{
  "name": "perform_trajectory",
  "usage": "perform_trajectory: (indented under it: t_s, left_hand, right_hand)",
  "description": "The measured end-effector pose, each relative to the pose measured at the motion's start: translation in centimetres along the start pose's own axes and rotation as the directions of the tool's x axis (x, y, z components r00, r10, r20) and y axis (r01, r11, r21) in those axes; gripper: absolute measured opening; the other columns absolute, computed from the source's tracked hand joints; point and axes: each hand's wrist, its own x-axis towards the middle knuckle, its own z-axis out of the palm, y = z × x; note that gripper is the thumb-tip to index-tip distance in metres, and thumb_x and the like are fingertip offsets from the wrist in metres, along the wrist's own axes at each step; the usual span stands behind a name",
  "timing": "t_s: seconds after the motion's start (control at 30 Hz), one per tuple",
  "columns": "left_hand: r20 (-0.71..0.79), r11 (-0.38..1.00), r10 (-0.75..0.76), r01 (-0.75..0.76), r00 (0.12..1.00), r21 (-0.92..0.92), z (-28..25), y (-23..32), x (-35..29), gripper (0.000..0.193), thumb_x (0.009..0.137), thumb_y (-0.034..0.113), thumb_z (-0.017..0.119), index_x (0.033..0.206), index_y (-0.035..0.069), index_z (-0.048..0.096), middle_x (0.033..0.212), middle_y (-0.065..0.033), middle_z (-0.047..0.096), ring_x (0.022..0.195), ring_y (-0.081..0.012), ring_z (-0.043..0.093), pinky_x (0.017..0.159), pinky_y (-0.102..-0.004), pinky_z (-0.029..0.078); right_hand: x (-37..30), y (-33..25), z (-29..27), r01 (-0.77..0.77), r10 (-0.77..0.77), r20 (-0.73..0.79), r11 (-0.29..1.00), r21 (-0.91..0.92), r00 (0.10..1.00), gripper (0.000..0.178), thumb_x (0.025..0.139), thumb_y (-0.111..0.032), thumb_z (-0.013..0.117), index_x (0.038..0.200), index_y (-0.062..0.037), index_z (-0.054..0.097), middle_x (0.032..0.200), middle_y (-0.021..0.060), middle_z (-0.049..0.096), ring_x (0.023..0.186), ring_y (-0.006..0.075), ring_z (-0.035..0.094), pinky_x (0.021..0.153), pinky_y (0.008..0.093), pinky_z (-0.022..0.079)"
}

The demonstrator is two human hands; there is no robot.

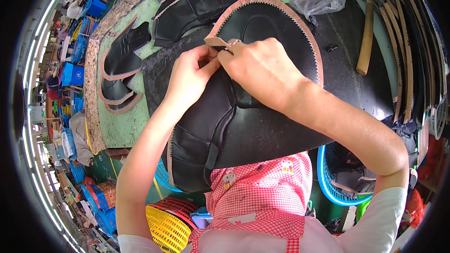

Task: Assembling and aligning leather components for shoe manufacturing at a workbench.

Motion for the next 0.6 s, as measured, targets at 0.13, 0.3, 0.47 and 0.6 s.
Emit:
perform_trajectory:
  t_s: [0.13, 0.3, 0.47, 0.6]
  left_hand:
    - [-0.150, 0.978, 0.101, -0.071, 0.983, 0.194, 0.6, 0.0, -0.6, 0.014, 0.088, 0.019, 0.069, 0.093, 0.006, 0.072, 0.087, -0.0097, 0.072, 0.088, -0.0291, 0.065, 0.077, -0.0420, 0.052]
    - [-0.205, 0.945, 0.204, -0.138, 0.957, 0.295, 1.2, -0.4, -0.8, 0.014, 0.086, 0.018, 0.069, 0.093, 0.006, 0.072, 0.086, -0.0103, 0.071, 0.089, -0.0278, 0.063, 0.077, -0.0421, 0.051]
    - [-0.003, 0.989, 0.089, -0.089, 0.996, -0.122, 0.2, -2.9, 1.5, 0.019, 0.085, 0.018, 0.070, 0.093, 0.002, 0.074, 0.080, -0.0162, 0.072, 0.072, -0.0269, 0.072, 0.070, -0.0350, 0.054]
    - [0.018, 0.992, 0.080, -0.077, 0.997, -0.104, 0.3, -2.6, 2.0, 0.021, 0.086, 0.019, 0.071, 0.094, 0.000, 0.074, 0.083, -0.0157, 0.073, 0.076, -0.0255, 0.071, 0.073, -0.0350, 0.053]
  right_hand:
    - [0.3, 0.1, 0.6, 0.073, -0.073, -0.009, 0.997, 0.015, 0.997, 0.013, 0.083, -0.008, 0.062, 0.095, -0.0030, 0.064, 0.084, 0.0098, 0.066, 0.074, 0.0244, 0.071, 0.058, 0.0348, 0.057]
    - [-0.1, -0.5, 0.9, 0.118, -0.119, -0.014, 0.993, -0.018, 0.993, 0.011, 0.084, -0.009, 0.061, 0.093, -0.0054, 0.065, 0.084, 0.0086, 0.066, 0.074, 0.0231, 0.071, 0.058, 0.0346, 0.057]
    - [0.8, 1.4, 0.2, 0.073, -0.072, -0.037, 0.997, 0.019, 0.997, 0.012, 0.088, -0.019, 0.066, 0.096, -0.0110, 0.066, 0.093, 0.0065, 0.069, 0.077, 0.0227, 0.072, 0.060, 0.0365, 0.057]
    - [0.8, 2.3, 0.4, 0.153, -0.152, -0.018, 0.987, 0.038, 0.988, 0.017, 0.091, -0.024, 0.065, 0.102, -0.0107, 0.063, 0.097, 0.0070, 0.070, 0.077, 0.0257, 0.072, 0.062, 0.0374, 0.057]
